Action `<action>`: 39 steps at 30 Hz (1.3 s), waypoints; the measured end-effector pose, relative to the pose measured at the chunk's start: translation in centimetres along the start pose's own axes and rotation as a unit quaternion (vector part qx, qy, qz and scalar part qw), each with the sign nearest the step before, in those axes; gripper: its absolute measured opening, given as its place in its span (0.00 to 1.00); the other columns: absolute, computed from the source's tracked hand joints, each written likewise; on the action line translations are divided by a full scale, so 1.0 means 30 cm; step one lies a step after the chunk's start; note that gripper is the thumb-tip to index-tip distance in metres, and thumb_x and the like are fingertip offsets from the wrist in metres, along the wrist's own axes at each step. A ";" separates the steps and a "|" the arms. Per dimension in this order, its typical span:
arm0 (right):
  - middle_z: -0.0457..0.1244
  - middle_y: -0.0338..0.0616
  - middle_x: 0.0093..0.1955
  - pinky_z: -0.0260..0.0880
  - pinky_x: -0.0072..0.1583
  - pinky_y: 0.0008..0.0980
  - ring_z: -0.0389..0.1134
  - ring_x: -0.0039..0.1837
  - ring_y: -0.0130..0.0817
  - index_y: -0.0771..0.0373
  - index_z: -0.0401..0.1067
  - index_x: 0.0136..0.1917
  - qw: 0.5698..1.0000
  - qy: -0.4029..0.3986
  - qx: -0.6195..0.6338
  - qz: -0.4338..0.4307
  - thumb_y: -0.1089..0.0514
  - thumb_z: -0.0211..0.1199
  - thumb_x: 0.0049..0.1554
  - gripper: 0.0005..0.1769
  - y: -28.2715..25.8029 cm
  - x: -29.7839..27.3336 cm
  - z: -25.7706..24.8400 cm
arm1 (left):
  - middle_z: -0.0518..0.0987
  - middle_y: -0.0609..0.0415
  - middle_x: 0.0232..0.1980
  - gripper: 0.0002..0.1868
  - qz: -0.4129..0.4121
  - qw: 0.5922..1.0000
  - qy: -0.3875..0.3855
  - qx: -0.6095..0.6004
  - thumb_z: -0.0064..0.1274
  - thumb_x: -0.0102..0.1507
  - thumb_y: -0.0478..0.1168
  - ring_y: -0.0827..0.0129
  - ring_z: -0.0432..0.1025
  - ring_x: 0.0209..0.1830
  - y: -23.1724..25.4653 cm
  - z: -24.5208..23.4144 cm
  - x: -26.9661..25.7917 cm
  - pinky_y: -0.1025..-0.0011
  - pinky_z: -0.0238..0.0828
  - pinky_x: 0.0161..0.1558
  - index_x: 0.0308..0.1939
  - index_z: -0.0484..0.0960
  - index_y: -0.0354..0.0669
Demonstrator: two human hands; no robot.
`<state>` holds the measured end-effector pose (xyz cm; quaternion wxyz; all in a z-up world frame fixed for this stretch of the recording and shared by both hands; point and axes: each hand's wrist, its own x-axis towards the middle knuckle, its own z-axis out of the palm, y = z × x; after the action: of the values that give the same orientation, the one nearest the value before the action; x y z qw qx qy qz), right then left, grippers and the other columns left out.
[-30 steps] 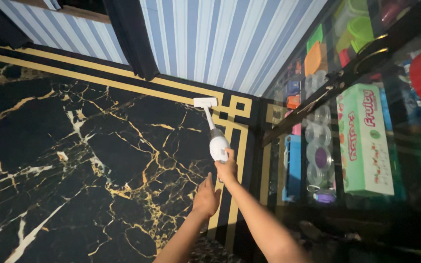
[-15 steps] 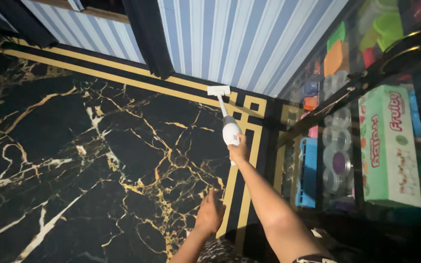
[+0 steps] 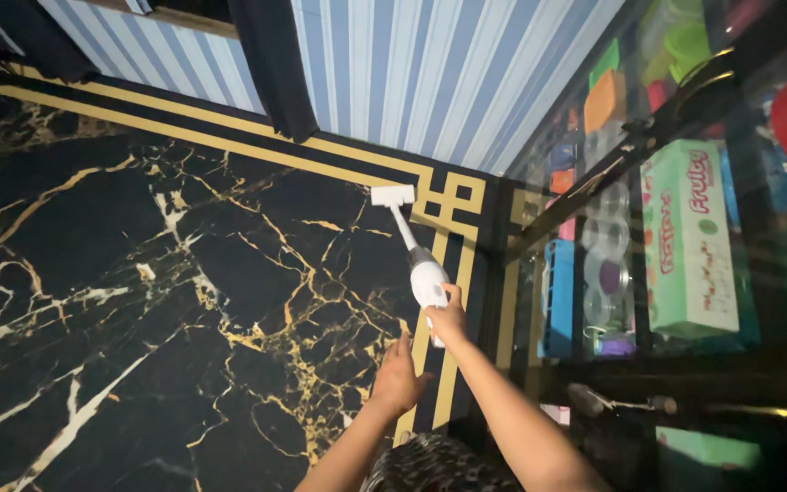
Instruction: The person uses a handheld vacuum to clean the edges and corners of a marble-patterned floor near a display case and doorway.
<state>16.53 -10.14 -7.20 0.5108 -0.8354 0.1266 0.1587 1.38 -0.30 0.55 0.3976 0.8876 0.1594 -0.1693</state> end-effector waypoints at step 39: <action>0.68 0.56 0.56 0.72 0.33 0.43 0.73 0.39 0.51 0.50 0.62 0.68 0.999 0.016 -0.010 -0.038 0.64 0.64 0.44 0.38 -0.256 0.408 0.199 | 0.75 0.47 0.68 0.41 -0.067 0.975 0.059 -0.202 0.61 0.60 0.43 0.54 0.70 0.68 -0.162 0.014 0.037 0.63 0.68 0.65 0.74 0.58 0.46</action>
<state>29.83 -2.00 -8.34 0.5056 -0.8473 0.1016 0.1267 0.27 2.63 -3.36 0.5461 0.7850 0.2724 -0.1069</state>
